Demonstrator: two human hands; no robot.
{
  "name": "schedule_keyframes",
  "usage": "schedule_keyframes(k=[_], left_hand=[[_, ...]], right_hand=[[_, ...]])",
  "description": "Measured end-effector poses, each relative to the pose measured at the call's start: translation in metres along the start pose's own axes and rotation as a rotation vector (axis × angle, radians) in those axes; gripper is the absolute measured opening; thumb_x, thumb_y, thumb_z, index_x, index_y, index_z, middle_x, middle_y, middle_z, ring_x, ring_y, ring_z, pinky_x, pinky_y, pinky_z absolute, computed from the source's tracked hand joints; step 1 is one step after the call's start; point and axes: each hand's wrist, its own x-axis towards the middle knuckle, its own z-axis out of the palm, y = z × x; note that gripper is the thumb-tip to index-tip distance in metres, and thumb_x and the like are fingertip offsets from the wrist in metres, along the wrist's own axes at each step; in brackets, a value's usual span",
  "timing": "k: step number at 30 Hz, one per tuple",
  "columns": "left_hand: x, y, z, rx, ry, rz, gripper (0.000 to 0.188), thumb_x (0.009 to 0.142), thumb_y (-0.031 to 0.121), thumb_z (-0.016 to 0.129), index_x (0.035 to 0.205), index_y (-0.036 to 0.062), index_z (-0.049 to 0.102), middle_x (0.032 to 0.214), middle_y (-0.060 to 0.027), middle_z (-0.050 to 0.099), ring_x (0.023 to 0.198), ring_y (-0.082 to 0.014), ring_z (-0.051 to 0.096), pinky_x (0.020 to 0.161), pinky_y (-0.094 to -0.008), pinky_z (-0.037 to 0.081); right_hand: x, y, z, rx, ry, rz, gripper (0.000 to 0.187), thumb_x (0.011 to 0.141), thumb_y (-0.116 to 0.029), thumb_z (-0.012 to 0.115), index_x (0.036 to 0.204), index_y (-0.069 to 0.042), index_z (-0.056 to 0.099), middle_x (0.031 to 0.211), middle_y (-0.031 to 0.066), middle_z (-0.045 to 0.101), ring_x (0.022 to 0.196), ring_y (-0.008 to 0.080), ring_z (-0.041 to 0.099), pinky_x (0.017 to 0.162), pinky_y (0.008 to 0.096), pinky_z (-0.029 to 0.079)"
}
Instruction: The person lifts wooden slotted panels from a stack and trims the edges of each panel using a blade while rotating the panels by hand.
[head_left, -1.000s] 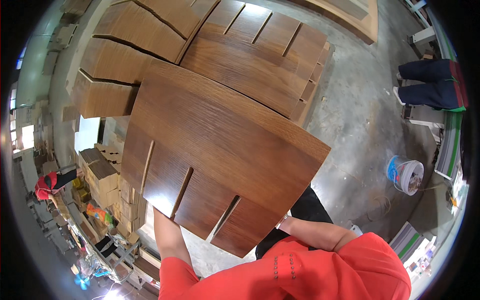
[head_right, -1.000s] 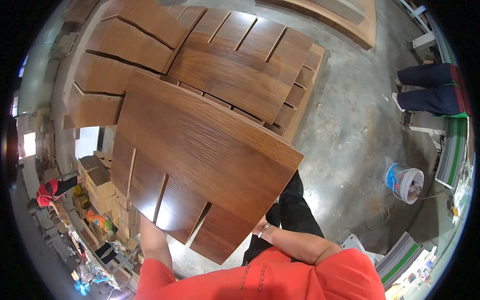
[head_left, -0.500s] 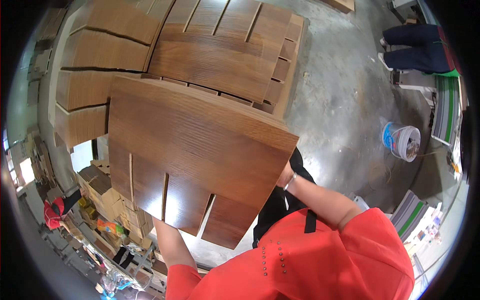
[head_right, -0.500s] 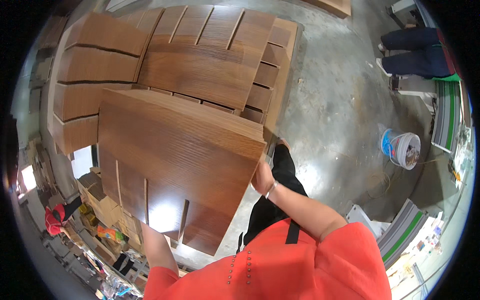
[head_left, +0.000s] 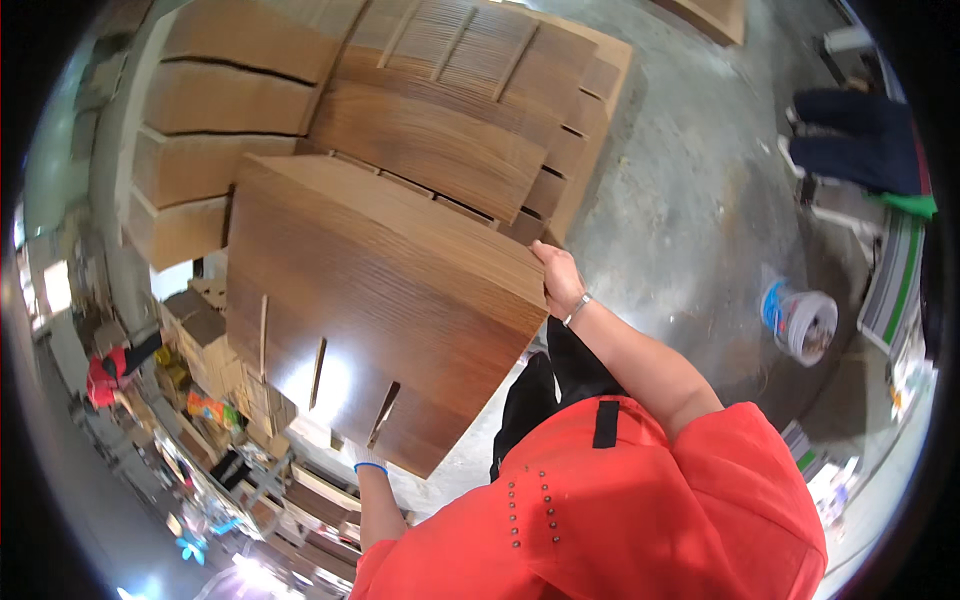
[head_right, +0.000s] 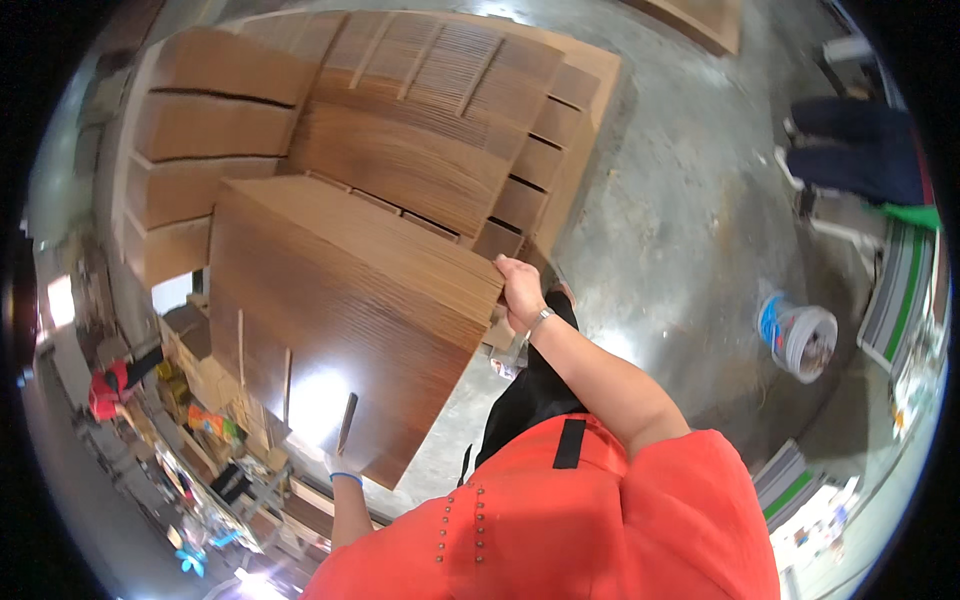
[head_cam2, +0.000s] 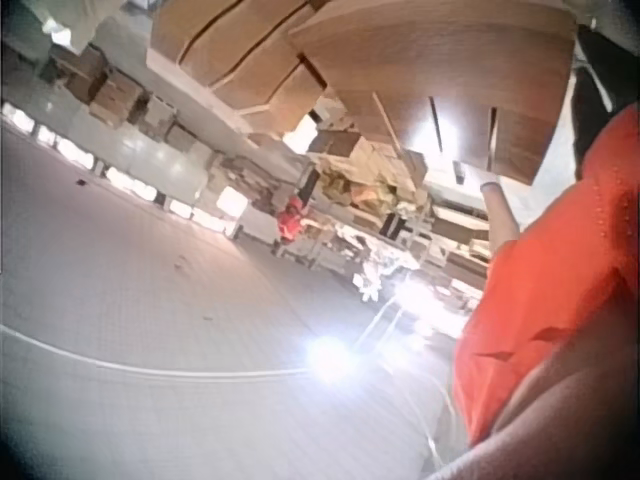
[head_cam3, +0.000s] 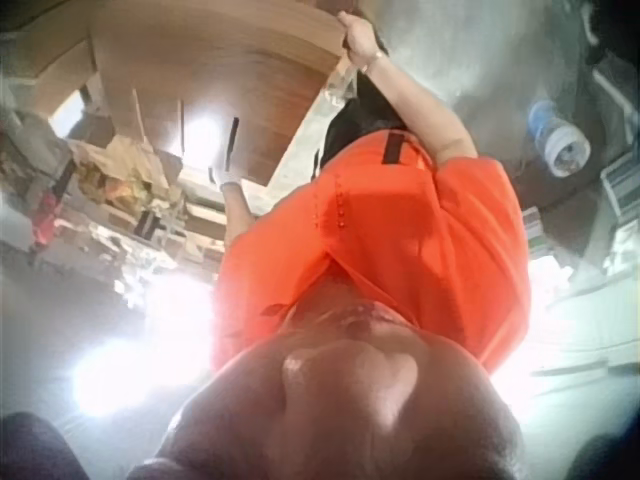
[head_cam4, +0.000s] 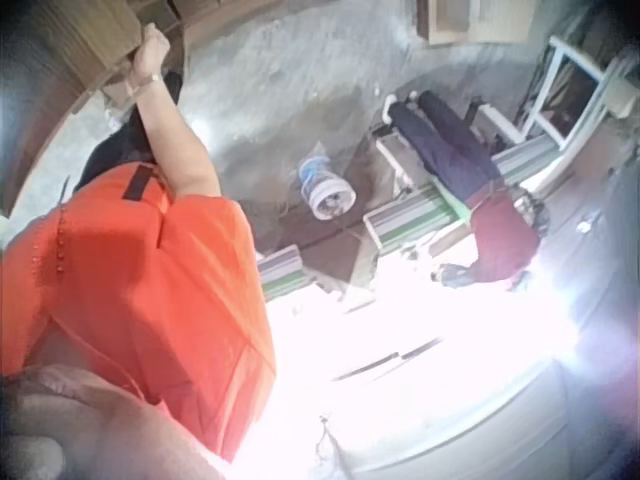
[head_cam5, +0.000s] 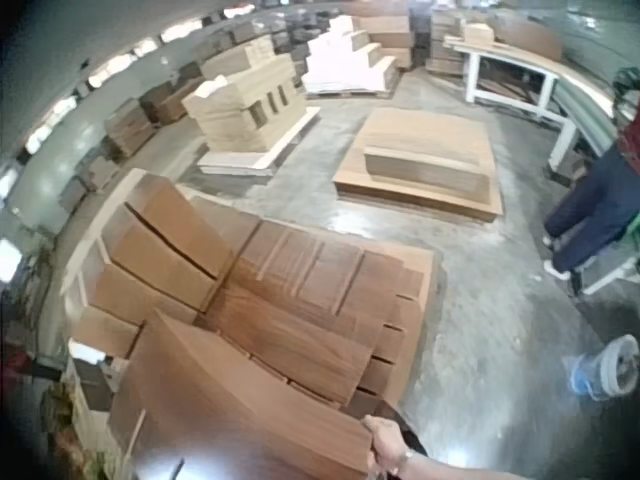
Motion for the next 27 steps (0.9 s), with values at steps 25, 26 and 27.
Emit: schedule_keyframes(k=[25,26,27], left_hand=[[-0.29,-0.207,0.121,-0.784,0.429,0.056,0.014,0.095,0.016,0.054,0.095,0.0018,0.056,0.093,-0.0147,0.065,0.083,-0.0306,0.069,0.073,-0.0419,0.059],[-0.297,-0.209,0.125,-0.763,0.442,0.028,0.015,0.095,0.017,0.055,0.095,0.0022,0.056,0.093,-0.0142,0.065,0.083,-0.0295,0.069,0.073,-0.0412,0.059],[-0.308,-0.209,0.133,-0.792,0.444,0.036,0.014,0.095,0.017,0.056,0.096,0.0025,0.057,0.092,-0.0138,0.065,0.083,-0.0289,0.069,0.073,-0.0404,0.059]], right_hand=[[-0.031,-0.093,0.006,-0.859,-0.392,-0.307,0.036,0.101,-0.036,0.05,0.115,-0.004,0.061,0.103,0.0015,0.061,0.091,0.0147,0.055,0.088,0.0375,0.047],[-0.04,-0.1,0.011,-0.908,-0.408,-0.293,0.036,0.101,-0.036,0.05,0.115,-0.004,0.061,0.103,0.0015,0.061,0.091,0.0147,0.055,0.088,0.0375,0.047],[-0.044,-0.109,0.017,-0.941,-0.447,-0.324,0.036,0.101,-0.038,0.049,0.114,-0.006,0.06,0.103,0.0001,0.059,0.092,0.0136,0.054,0.09,0.0361,0.046]])
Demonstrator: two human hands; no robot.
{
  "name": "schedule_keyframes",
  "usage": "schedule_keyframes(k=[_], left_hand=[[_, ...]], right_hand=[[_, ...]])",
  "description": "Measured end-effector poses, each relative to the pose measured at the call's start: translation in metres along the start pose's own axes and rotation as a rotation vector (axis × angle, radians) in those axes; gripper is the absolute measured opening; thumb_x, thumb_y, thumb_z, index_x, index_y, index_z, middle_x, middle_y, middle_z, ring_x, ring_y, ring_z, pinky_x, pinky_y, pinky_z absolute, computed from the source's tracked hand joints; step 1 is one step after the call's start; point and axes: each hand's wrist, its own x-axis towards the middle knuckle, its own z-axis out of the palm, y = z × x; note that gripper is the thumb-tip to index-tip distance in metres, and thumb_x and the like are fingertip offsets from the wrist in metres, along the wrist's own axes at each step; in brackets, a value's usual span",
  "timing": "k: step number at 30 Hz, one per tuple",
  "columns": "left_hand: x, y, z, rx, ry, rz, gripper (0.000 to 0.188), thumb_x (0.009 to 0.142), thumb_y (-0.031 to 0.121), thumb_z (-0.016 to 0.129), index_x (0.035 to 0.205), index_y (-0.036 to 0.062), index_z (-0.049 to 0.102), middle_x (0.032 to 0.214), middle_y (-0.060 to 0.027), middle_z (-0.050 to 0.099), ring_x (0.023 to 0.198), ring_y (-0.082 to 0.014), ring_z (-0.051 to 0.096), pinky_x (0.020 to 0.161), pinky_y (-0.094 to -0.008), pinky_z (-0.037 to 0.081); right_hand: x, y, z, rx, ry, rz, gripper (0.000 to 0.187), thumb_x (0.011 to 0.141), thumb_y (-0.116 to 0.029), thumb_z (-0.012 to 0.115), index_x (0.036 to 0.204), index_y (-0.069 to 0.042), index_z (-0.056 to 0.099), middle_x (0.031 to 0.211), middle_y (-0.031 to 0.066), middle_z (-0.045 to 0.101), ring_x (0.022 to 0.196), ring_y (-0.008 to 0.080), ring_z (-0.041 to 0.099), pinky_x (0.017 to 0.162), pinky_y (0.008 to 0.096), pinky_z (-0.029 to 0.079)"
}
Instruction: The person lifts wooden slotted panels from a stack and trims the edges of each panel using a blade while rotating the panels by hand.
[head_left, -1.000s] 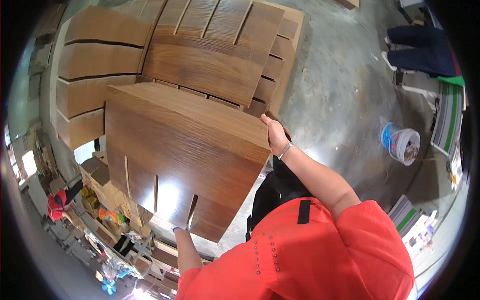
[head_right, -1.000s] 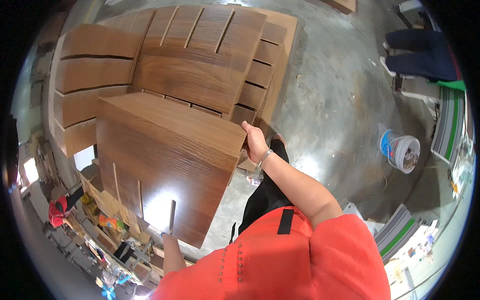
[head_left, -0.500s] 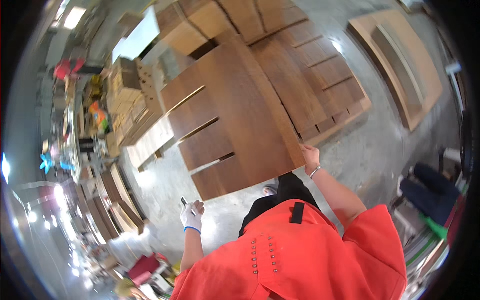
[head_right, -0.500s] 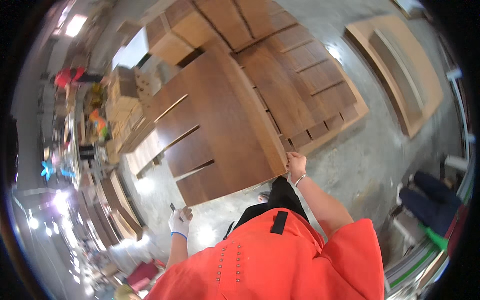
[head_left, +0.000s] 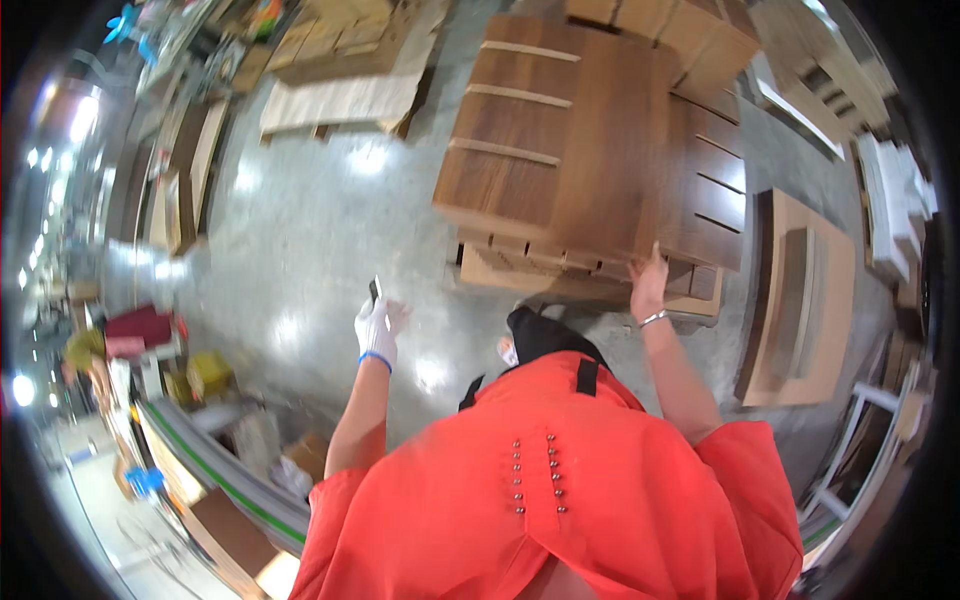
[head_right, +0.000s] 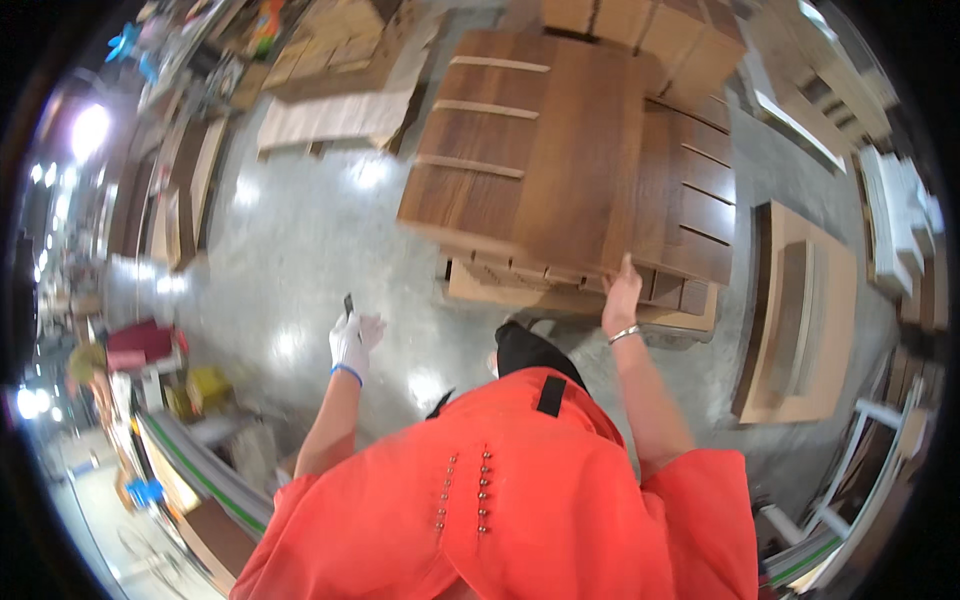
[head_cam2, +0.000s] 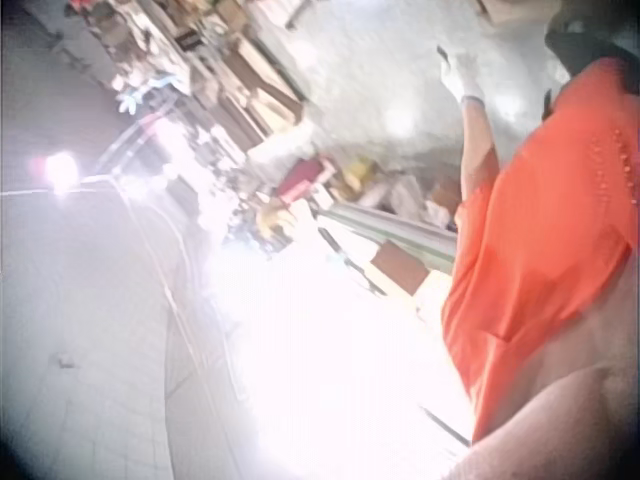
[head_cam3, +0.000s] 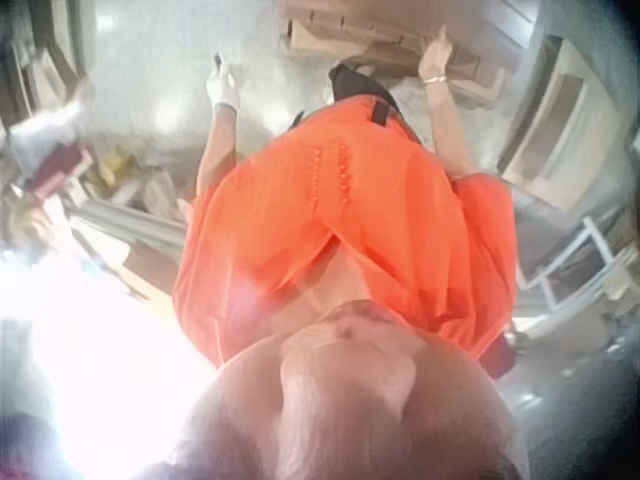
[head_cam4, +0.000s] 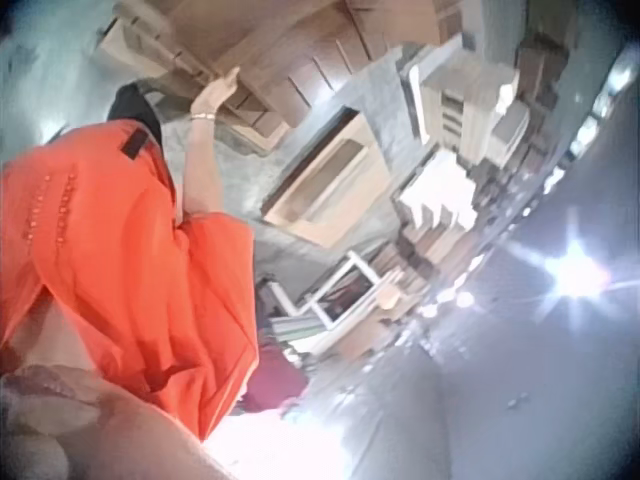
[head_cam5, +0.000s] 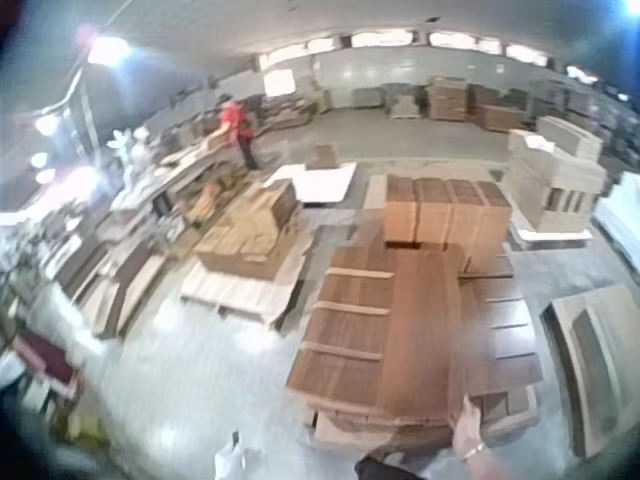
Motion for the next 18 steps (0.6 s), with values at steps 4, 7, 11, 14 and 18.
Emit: schedule_keyframes(k=[4,7,11,14,18], left_hand=[[-0.051,-0.008,-0.02,-0.041,0.054,-0.01,0.017,0.096,0.017,0.055,0.095,0.0002,0.057,0.091,-0.0148,0.065,0.088,-0.0296,0.068,0.078,-0.0397,0.058],[-0.102,0.001,-0.033,-0.011,0.002,0.114,0.015,0.096,0.014,0.054,0.095,0.0,0.059,0.096,-0.0139,0.067,0.088,-0.0242,0.068,0.078,-0.0335,0.056],[-0.159,0.001,-0.034,-0.123,0.205,0.118,0.018,0.096,0.018,0.051,0.092,0.0021,0.057,0.097,-0.0178,0.068,0.084,-0.0267,0.07,0.076,-0.0348,0.055],[-0.162,-0.025,-0.028,-0.264,0.255,0.084,0.017,0.097,0.017,0.048,0.09,0.0036,0.056,0.096,-0.017,0.068,0.082,-0.026,0.069,0.072,-0.034,0.054],[-0.134,-0.062,0.021,-0.487,0.242,0.022,0.016,0.097,0.015,0.047,0.087,0.0043,0.054,0.09,-0.0126,0.066,0.073,-0.022,0.066,0.063,-0.0309,0.053]], right_hand=[[-0.019,-0.039,0.01,-0.076,-0.246,-0.262,0.035,0.102,-0.041,0.049,0.101,-0.007,0.057,0.099,-0.0011,0.055,0.091,0.0115,0.052,0.096,0.0342,0.046],[0.005,-0.036,-0.011,-0.242,-0.372,-0.355,0.04,0.102,-0.039,0.048,0.104,-0.001,0.06,0.101,0.0063,0.062,0.087,0.0154,0.053,0.089,0.0336,0.047],[-0.006,-0.056,-0.006,-0.814,-0.417,-0.656,0.045,0.101,-0.036,0.049,0.094,0.007,0.057,0.081,0.0148,0.059,0.077,0.0216,0.053,0.076,0.0351,0.045],[0.008,-0.06,-0.02,-0.847,-0.518,-0.551,0.045,0.102,-0.037,0.049,0.093,0.006,0.059,0.085,0.0064,0.059,0.082,0.014,0.057,0.079,0.0312,0.048],[-0.013,-0.103,-0.011,-0.883,-0.397,-0.77,0.03,0.097,-0.024,0.059,0.105,0.005,0.061,0.088,0.0116,0.062,0.08,0.0209,0.058,0.08,0.0352,0.048]])
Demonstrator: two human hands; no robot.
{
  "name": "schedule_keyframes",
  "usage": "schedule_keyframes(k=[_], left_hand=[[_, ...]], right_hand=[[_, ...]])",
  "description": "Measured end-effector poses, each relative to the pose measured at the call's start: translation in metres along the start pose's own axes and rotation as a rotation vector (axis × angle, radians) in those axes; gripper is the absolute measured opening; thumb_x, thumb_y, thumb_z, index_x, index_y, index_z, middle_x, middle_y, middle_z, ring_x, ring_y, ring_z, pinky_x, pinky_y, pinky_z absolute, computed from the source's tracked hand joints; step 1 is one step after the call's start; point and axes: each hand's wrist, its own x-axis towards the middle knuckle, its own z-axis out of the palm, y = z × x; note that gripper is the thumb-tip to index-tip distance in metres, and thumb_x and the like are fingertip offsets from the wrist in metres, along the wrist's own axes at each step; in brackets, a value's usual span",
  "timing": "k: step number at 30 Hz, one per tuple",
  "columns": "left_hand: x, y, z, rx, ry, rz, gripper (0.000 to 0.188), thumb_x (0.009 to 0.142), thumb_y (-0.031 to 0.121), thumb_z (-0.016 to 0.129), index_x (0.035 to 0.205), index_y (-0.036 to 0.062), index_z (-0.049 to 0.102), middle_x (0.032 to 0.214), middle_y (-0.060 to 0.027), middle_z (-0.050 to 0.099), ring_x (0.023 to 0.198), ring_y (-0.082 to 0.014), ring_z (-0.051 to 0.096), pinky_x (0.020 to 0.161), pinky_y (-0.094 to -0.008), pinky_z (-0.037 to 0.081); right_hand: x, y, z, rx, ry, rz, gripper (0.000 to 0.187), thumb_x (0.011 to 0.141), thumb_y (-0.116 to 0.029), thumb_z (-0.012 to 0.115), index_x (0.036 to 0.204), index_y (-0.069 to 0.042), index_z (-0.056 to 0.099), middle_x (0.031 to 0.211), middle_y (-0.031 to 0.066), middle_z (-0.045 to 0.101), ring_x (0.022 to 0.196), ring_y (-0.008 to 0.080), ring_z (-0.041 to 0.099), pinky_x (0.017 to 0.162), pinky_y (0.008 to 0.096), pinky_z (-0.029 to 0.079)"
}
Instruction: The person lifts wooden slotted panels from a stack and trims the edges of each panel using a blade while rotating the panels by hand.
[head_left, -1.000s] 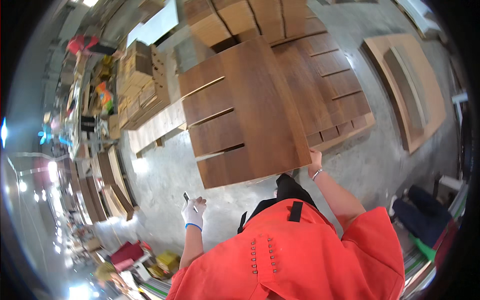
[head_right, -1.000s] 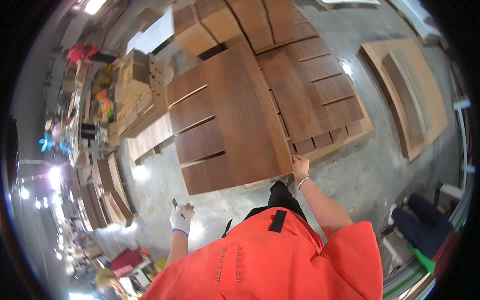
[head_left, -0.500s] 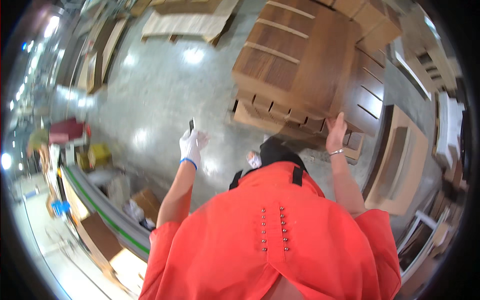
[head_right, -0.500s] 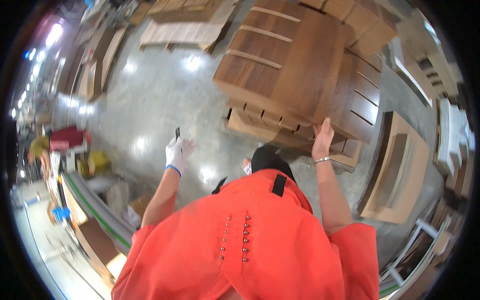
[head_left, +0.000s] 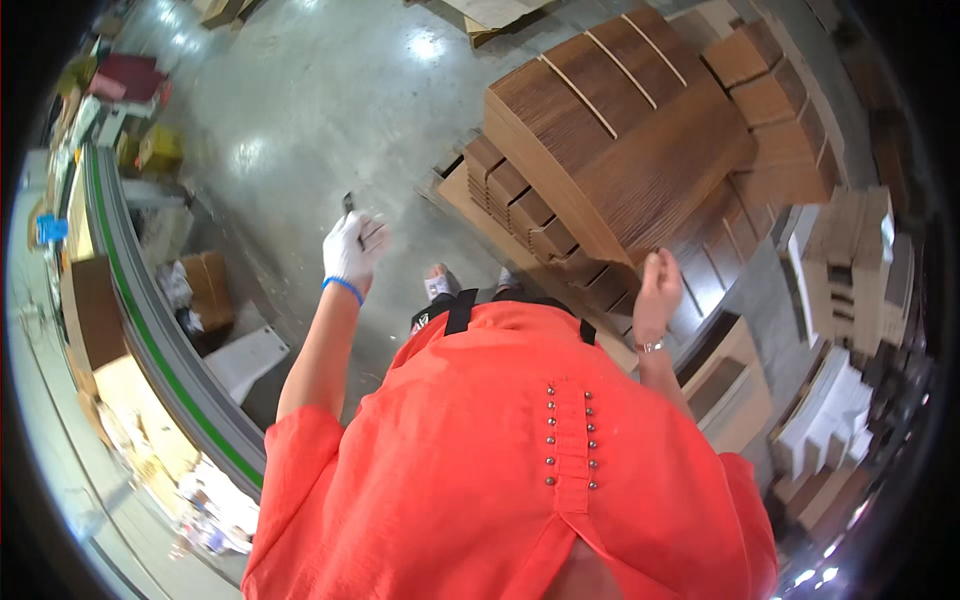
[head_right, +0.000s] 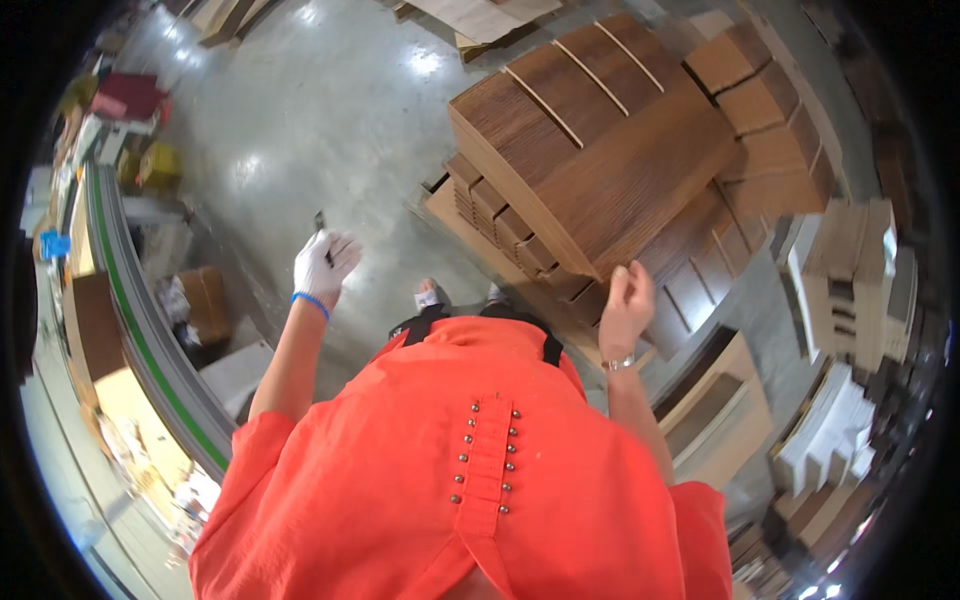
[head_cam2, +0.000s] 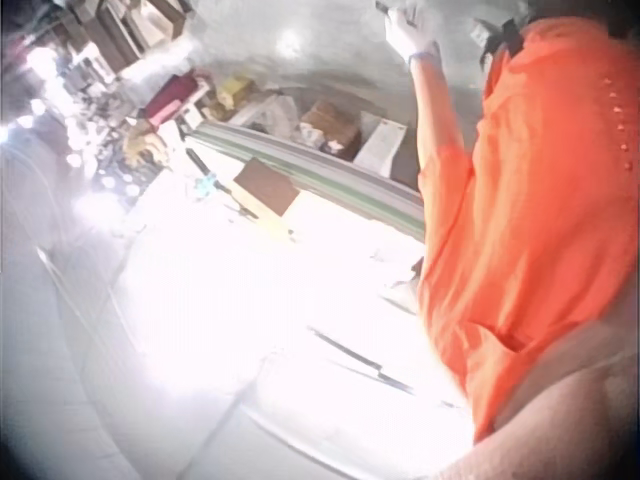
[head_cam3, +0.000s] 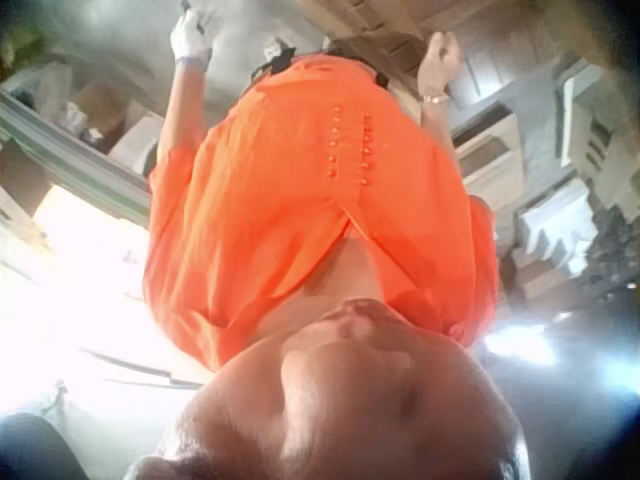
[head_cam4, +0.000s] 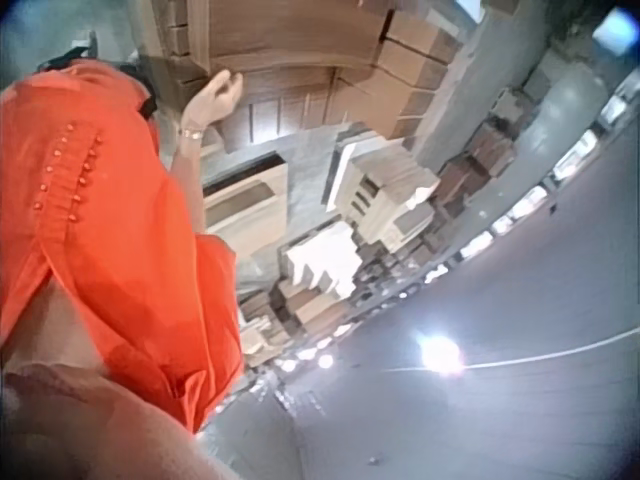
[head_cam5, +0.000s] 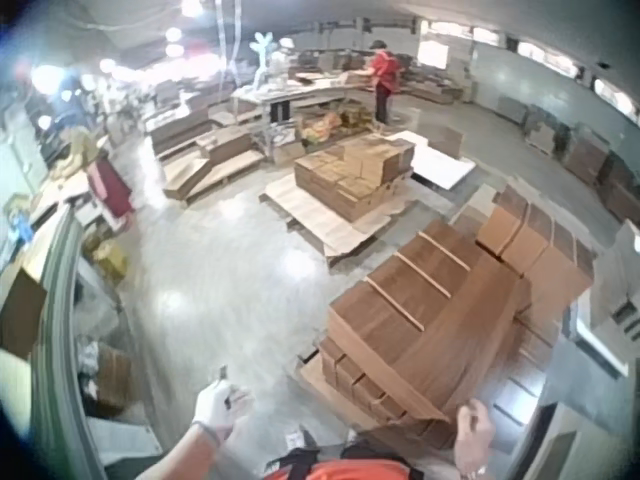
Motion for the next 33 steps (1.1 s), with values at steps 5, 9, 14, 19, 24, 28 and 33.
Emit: schedule_keyframes(k=[5,9,14,19,24,28,33], left_hand=[[0.0,-0.044,0.09,0.048,-0.155,0.146,0.018,0.098,0.021,0.051,0.102,0.0037,0.056,0.08,-0.0095,0.063,0.065,-0.0166,0.059,0.061,-0.0295,0.051],[0.021,-0.071,0.146,-0.148,-0.054,0.003,0.021,0.099,0.02,0.047,0.103,0.0019,0.056,0.078,-0.0107,0.064,0.059,-0.0182,0.061,0.056,-0.0302,0.052],[0.049,-0.078,0.155,-0.081,-0.093,-0.089,0.021,0.099,0.019,0.045,0.098,0.0032,0.059,0.074,-0.0075,0.064,0.056,-0.0171,0.061,0.054,-0.0279,0.049],[0.082,-0.096,0.161,-0.119,-0.102,-0.026,0.027,0.101,0.03,0.047,0.099,0.0058,0.059,0.062,-0.0035,0.057,0.049,-0.013,0.053,0.046,-0.0278,0.043],[0.101,-0.098,0.175,-0.182,-0.055,-0.023,0.021,0.101,0.023,0.044,0.092,0.0057,0.052,0.057,-0.0044,0.053,0.046,-0.013,0.049,0.044,-0.0272,0.041],[0.093,-0.082,0.198,-0.047,-0.102,0.138,0.018,0.098,0.02,0.048,0.092,0.0045,0.055,0.061,-0.0128,0.056,0.052,-0.0233,0.058,0.052,-0.0382,0.045],[0.089,-0.065,0.216,0.259,-0.093,0.392,0.02,0.098,0.026,0.05,0.095,0.0072,0.056,0.075,-0.025,0.06,0.072,-0.045,0.06,0.064,-0.0497,0.046]], right_hand=[[0.09,-0.061,0.002,0.008,-0.175,-0.512,0.021,0.086,-0.003,0.062,0.107,0.0,0.064,0.11,0.0129,0.063,0.102,0.0278,0.059,0.091,0.0384,0.046],[0.156,-0.132,0.072,-0.033,-0.46,-0.842,0.015,0.086,-0.006,0.064,0.099,0.0,0.067,0.103,0.0125,0.067,0.1,0.0288,0.061,0.089,0.0375,0.047],[0.196,-0.174,0.198,-0.099,-0.667,-1.071,0.016,0.089,-0.015,0.063,0.095,0.0,0.067,0.1,0.0135,0.068,0.097,0.0318,0.061,0.088,0.0394,0.047],[0.212,-0.179,0.248,-0.483,-0.886,-1.207,0.037,0.096,-0.027,0.049,0.077,-0.003,0.07,0.08,0.0136,0.069,0.083,0.0338,0.062,0.082,0.0441,0.045],[0.202,-0.173,0.247,-0.521,-0.866,-1.152,0.038,0.097,-0.023,0.044,0.077,-0.004,0.071,0.08,0.0125,0.07,0.082,0.0319,0.063,0.084,0.0434,0.045],[0.199,-0.179,0.243,-0.529,-0.869,-1.126,0.034,0.095,-0.02,0.044,0.081,-0.004,0.071,0.083,0.011,0.071,0.084,0.0307,0.064,0.084,0.0425,0.046],[0.2,-0.18,0.244,-0.473,-0.858,-1.164,0.028,0.093,-0.015,0.047,0.084,-0.005,0.072,0.086,0.0085,0.072,0.086,0.0283,0.066,0.083,0.0394,0.047]])
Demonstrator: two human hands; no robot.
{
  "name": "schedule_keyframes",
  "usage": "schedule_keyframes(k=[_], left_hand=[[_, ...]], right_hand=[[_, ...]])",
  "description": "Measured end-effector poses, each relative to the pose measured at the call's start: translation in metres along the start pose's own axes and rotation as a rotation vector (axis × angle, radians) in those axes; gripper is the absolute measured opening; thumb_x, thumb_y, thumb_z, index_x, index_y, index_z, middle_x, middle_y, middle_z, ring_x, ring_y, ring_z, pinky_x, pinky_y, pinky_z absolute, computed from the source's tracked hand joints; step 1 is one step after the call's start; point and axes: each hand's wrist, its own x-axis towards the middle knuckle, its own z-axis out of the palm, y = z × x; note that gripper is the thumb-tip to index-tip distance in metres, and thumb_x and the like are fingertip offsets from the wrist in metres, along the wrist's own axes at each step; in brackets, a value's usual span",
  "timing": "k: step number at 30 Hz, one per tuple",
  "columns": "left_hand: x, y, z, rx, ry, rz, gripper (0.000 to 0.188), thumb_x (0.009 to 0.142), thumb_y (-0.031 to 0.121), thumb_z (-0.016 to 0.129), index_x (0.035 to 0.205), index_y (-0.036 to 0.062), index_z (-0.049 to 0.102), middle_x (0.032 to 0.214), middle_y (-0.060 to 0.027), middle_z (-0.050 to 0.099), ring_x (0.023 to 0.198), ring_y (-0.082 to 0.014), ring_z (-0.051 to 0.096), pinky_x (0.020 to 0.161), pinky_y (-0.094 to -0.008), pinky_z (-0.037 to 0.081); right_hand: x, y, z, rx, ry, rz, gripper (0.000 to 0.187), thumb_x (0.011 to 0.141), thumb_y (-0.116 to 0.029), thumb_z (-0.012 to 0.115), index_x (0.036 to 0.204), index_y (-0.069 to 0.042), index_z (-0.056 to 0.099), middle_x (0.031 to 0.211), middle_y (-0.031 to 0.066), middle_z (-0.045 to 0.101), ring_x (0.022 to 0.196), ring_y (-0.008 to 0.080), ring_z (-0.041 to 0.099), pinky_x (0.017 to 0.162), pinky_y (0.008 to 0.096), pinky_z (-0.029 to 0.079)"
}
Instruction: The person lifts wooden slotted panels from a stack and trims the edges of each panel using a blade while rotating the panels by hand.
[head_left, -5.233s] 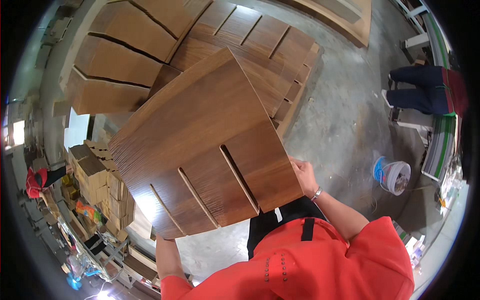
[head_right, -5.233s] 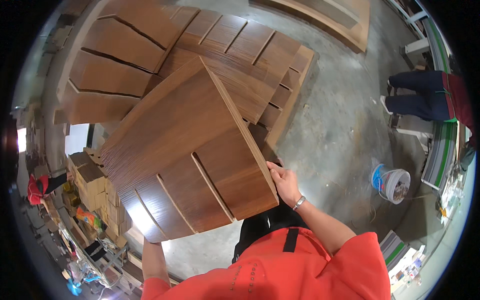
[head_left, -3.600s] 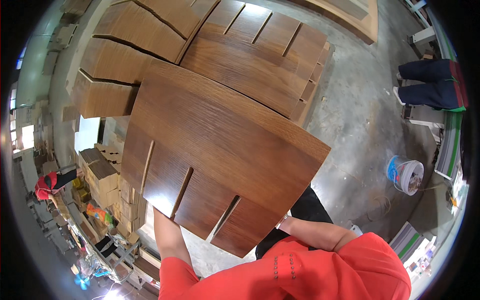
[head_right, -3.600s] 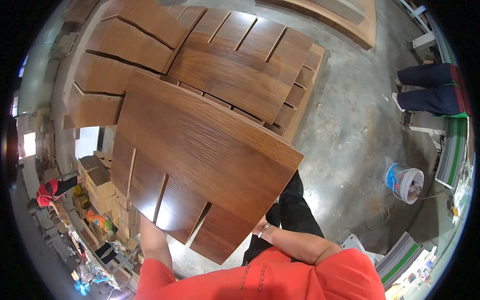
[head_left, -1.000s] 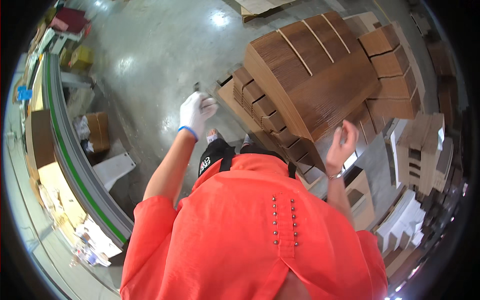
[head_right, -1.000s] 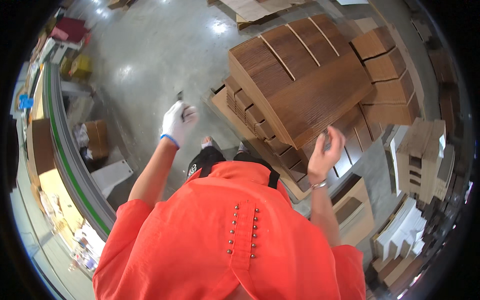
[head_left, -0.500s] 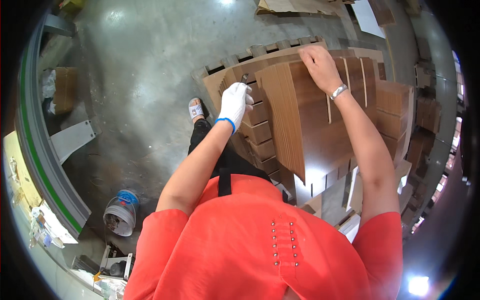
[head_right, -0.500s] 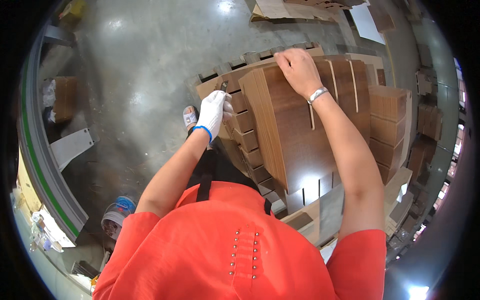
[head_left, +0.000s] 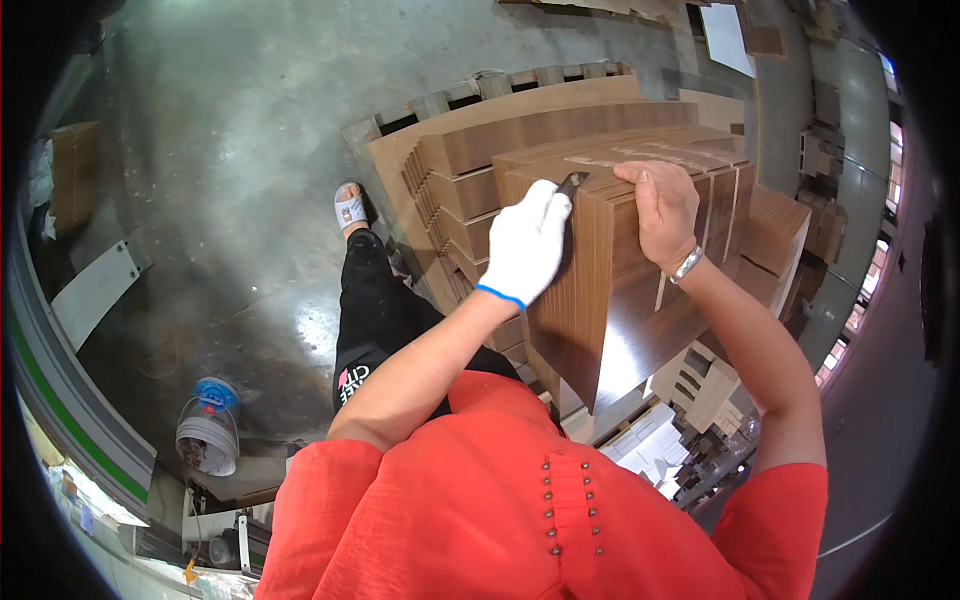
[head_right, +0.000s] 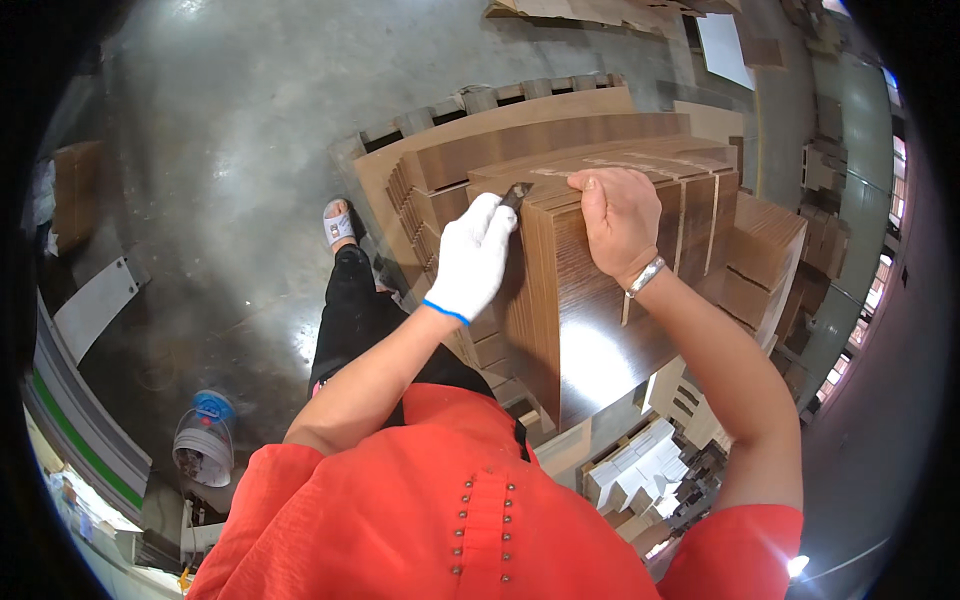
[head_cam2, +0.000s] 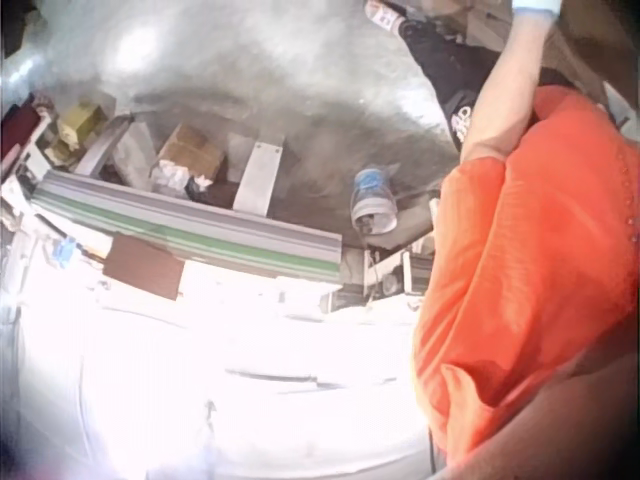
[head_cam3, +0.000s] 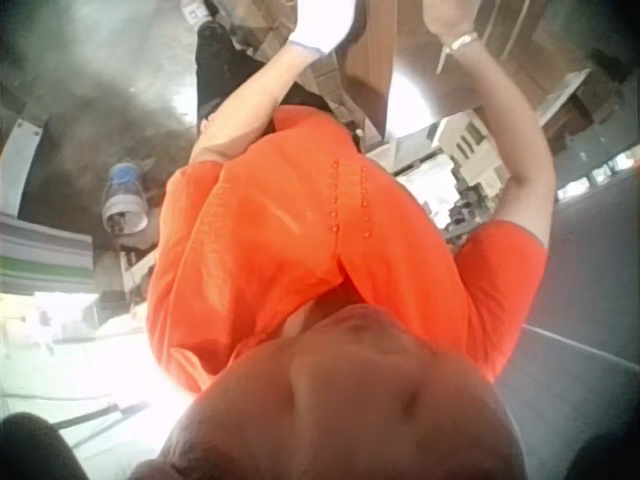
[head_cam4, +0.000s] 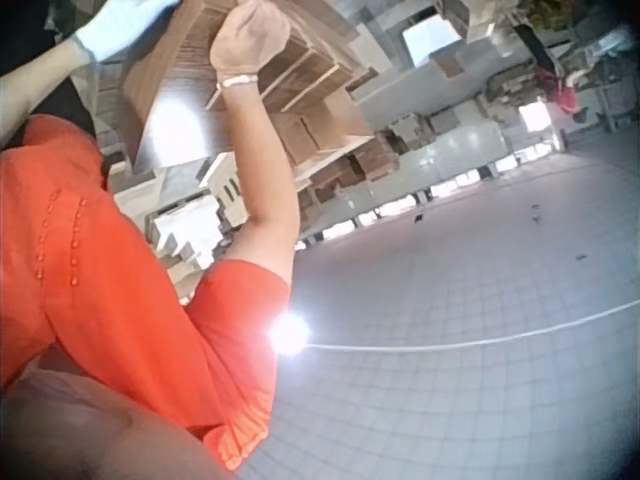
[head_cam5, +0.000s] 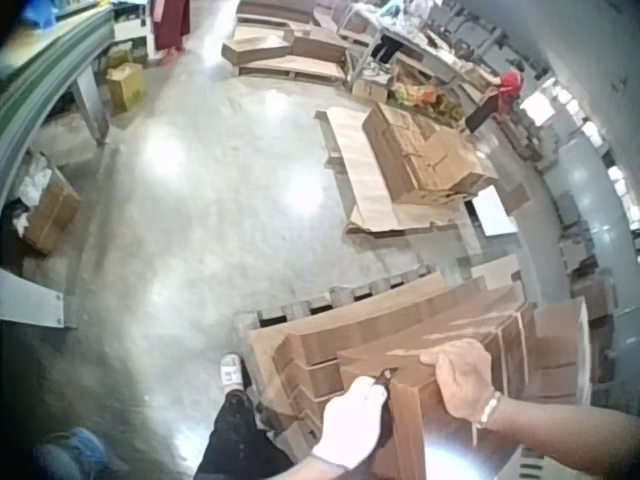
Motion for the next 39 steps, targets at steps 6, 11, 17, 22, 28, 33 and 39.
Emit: schedule_keyframes(k=[6,11,17,22,28,33,39], left_hand=[[0.01,-0.016,0.004,0.048,0.059,-0.034,0.022,0.098,0.027,0.049,0.091,0.0063,0.054,0.075,-0.0253,0.061,0.072,-0.0453,0.061,0.064,-0.052,0.047],[0.012,-0.035,0.002,-0.013,0.145,-0.098,0.025,0.098,0.026,0.049,0.087,0.0044,0.056,0.072,-0.0244,0.061,0.069,-0.0449,0.06,0.063,-0.0494,0.047],[-0.002,-0.041,-0.011,-0.123,0.094,-0.124,0.023,0.099,0.023,0.051,0.089,0.0029,0.056,0.076,-0.0221,0.061,0.071,-0.0434,0.058,0.064,-0.0449,0.046],[-0.006,-0.053,-0.012,-0.127,0.089,-0.172,0.024,0.099,0.025,0.049,0.09,0.0032,0.056,0.078,-0.0221,0.06,0.074,-0.0449,0.057,0.066,-0.0464,0.046],[-0.006,-0.06,-0.015,-0.12,0.117,-0.19,0.024,0.099,0.025,0.049,0.09,0.0036,0.056,0.079,-0.0223,0.06,0.075,-0.0447,0.058,0.067,-0.0478,0.046],[-0.006,-0.061,-0.015,-0.125,0.126,-0.173,0.024,0.099,0.025,0.049,0.09,0.0035,0.056,0.079,-0.0226,0.06,0.076,-0.0446,0.058,0.066,-0.0479,0.045],[-0.005,-0.058,-0.017,-0.135,0.119,-0.172,0.024,0.099,0.025,0.049,0.089,0.0034,0.056,0.078,-0.0226,0.06,0.075,-0.0445,0.058,0.066,-0.0481,0.045]], right_hand=[[-0.003,0.002,-0.002,0.005,-0.013,0.005,0.025,0.093,-0.015,0.049,0.086,-0.006,0.072,0.089,0.0072,0.072,0.087,0.0272,0.066,0.084,0.0388,0.047],[0.005,-0.011,-0.01,0.027,-0.081,0.039,0.022,0.091,-0.019,0.054,0.088,-0.007,0.072,0.091,0.0076,0.072,0.091,0.027,0.065,0.09,0.0399,0.044],[0.018,-0.078,0.006,-0.375,-0.107,-0.062,0.028,0.073,-0.028,0.076,0.088,-0.005,0.072,0.088,0.007,0.071,0.095,0.0272,0.064,0.102,0.0427,0.038],[0.014,-0.084,0.015,-0.521,-0.281,0.066,0.018,0.071,-0.022,0.076,0.082,-0.007,0.073,0.088,0.0062,0.071,0.091,0.0215,0.066,0.106,0.0423,0.037],[0.012,-0.088,0.017,-0.518,-0.238,0.09,0.013,0.073,-0.02,0.074,0.079,-0.008,0.073,0.087,0.0039,0.071,0.09,0.02,0.066,0.106,0.0424,0.036],[0.014,-0.092,0.016,-0.508,-0.272,0.129,0.014,0.074,-0.02,0.074,0.081,-0.008,0.072,0.087,0.0042,0.071,0.09,0.0198,0.066,0.106,0.0422,0.037],[0.014,-0.071,0.009,-0.318,-0.2,0.018,0.016,0.081,-0.023,0.07,0.085,-0.008,0.073,0.093,0.0069,0.072,0.098,0.0252,0.066,0.108,0.0472,0.034]])
